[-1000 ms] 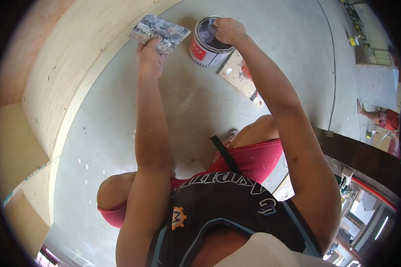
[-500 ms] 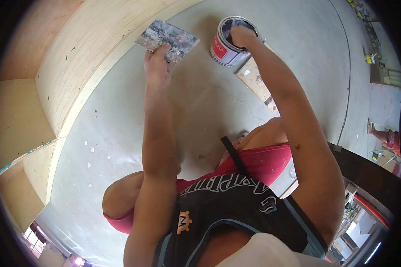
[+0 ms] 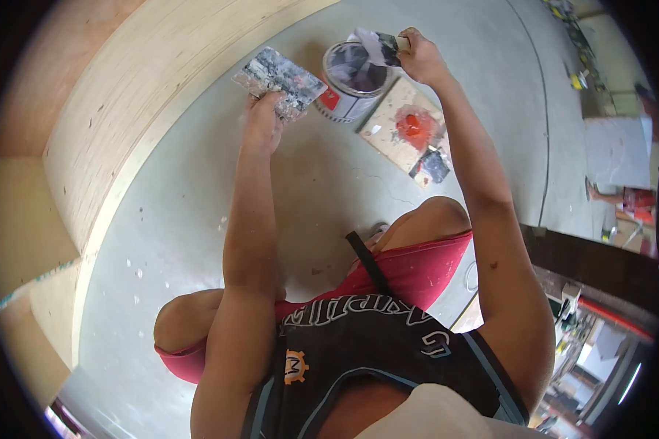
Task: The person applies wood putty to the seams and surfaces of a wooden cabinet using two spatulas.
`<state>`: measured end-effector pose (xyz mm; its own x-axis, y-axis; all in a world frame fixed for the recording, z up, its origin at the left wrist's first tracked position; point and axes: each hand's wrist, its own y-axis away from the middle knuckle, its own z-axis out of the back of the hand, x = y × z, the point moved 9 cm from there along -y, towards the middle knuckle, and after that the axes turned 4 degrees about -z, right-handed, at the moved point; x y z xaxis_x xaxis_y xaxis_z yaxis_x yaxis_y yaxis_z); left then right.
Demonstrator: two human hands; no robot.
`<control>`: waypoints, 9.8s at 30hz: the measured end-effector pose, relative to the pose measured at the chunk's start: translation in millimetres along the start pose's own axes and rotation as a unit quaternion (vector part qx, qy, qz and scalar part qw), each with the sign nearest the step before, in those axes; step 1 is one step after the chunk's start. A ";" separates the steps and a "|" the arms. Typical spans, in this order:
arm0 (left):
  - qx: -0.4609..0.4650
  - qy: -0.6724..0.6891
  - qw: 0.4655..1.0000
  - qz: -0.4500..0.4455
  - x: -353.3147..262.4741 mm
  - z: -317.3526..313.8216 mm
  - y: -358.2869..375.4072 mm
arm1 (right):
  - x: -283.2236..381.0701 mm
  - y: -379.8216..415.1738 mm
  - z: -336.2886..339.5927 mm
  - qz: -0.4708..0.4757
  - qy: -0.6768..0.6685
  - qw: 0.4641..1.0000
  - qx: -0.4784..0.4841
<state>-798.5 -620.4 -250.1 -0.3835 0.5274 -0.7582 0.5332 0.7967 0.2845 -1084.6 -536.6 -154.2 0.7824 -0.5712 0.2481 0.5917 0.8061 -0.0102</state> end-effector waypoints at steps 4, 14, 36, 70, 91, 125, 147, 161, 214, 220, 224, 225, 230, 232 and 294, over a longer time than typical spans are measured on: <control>0.127 0.044 0.989 0.056 25.6 -66.5 -13.6 | -15.2 44.5 66.1 0.017 -0.184 0.981 -0.062; 0.328 0.256 0.903 0.102 -1.7 -193.4 20.6 | 13.4 158.1 162.3 0.126 -0.378 0.882 -0.252; 0.416 0.232 0.878 -0.047 -70.1 -167.8 47.8 | 42.6 131.6 100.1 0.193 -0.104 0.954 -0.207; 0.382 0.299 0.871 0.074 -48.0 -217.2 80.7 | 79.7 211.1 197.4 0.269 -0.329 0.833 -0.355; 0.403 0.168 0.899 0.044 -60.6 -189.7 51.3 | 86.2 199.8 238.4 0.326 0.022 0.911 -0.253; 0.270 0.239 0.926 -0.106 -76.4 -187.9 67.6 | 59.8 205.9 152.7 0.151 -0.116 0.944 -0.271; 0.228 -0.073 0.936 -0.257 -77.9 -179.9 65.6 | 120.1 168.9 162.9 0.300 0.033 0.951 -0.074; 0.195 0.215 0.955 -0.062 -25.4 -186.9 49.7 | 16.6 200.5 131.0 0.106 -0.519 0.794 -0.299; 0.141 0.082 0.985 -0.056 -1.1 -82.5 9.3 | -197.3 112.2 -177.1 -0.176 0.086 0.964 0.180; 0.100 0.083 0.990 -0.046 -0.1 -67.4 8.9 | -202.3 101.7 -195.8 -0.179 0.101 0.962 0.180; 0.089 0.085 0.991 -0.042 1.7 -65.7 7.1 | -196.4 104.8 -191.6 -0.187 0.114 0.960 0.175; 0.094 0.081 0.991 -0.042 2.4 -66.5 6.5 | -199.1 105.8 -195.1 -0.188 0.114 0.960 0.175; 0.101 0.071 0.991 -0.042 3.3 -69.9 5.6 | -192.9 114.4 -196.4 -0.164 0.108 0.971 0.138; 0.096 0.070 0.992 -0.035 4.6 -69.5 6.3 | -188.3 118.8 -194.8 -0.147 0.121 0.972 0.138; 0.396 0.289 0.865 0.106 6.7 -161.1 39.7 | -204.9 168.8 -88.2 -0.180 0.093 0.974 0.099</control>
<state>-901.4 -537.6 -149.3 -0.4042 0.8792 -0.2521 0.8996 0.3323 -0.2834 -1128.0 -297.1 -292.2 0.5641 -0.8254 0.0214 0.7994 0.5525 0.2362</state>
